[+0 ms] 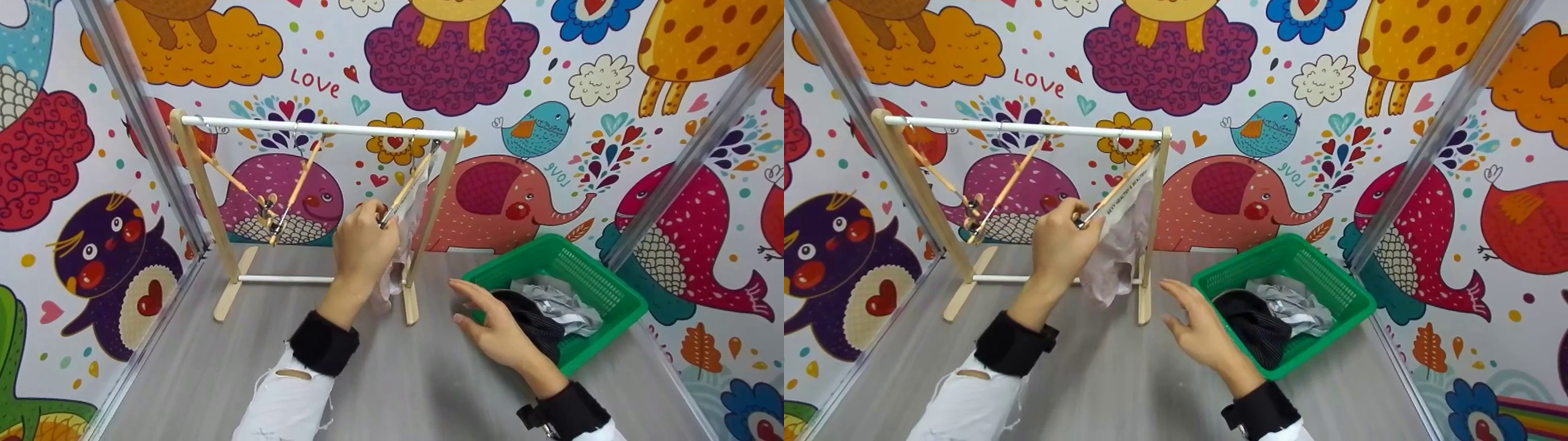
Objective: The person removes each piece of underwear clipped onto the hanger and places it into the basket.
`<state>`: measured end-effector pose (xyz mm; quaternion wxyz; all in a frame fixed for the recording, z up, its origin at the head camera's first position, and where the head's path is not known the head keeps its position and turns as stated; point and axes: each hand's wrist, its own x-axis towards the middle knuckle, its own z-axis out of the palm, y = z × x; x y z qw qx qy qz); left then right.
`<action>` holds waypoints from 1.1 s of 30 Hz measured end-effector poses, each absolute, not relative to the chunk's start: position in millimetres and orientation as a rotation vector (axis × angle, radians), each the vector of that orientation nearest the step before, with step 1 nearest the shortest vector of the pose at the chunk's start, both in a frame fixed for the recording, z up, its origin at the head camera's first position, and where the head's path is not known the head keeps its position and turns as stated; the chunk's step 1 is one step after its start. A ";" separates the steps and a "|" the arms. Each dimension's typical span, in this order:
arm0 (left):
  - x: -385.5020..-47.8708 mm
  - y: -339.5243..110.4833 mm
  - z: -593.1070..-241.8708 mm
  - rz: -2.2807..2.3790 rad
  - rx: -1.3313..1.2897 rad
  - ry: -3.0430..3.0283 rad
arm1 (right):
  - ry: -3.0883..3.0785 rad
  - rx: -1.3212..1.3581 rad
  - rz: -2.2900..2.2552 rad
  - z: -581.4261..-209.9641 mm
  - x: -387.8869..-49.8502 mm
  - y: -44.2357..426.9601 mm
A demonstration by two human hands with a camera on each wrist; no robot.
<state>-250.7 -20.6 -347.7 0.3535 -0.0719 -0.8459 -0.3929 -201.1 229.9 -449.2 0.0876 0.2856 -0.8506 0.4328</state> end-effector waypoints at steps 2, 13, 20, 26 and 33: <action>-253.9 -21.8 -346.3 -1.021 -0.175 -2.219 | -2.533 0.850 1.295 -449.0 -200.7 230.4; -265.3 -21.3 -352.6 -1.208 -0.212 -2.126 | -2.520 0.826 1.298 -449.8 -197.0 234.5; -264.9 -24.7 -352.7 -1.169 -0.200 -2.029 | -2.531 0.807 1.299 -451.2 -195.4 238.1; -260.9 -35.5 -349.4 -1.158 -0.208 -1.971 | -2.521 0.797 1.295 -449.0 -194.9 243.0; -249.3 -47.8 -345.5 -1.146 -0.225 -1.940 | -2.514 0.777 1.339 -448.4 -194.9 247.8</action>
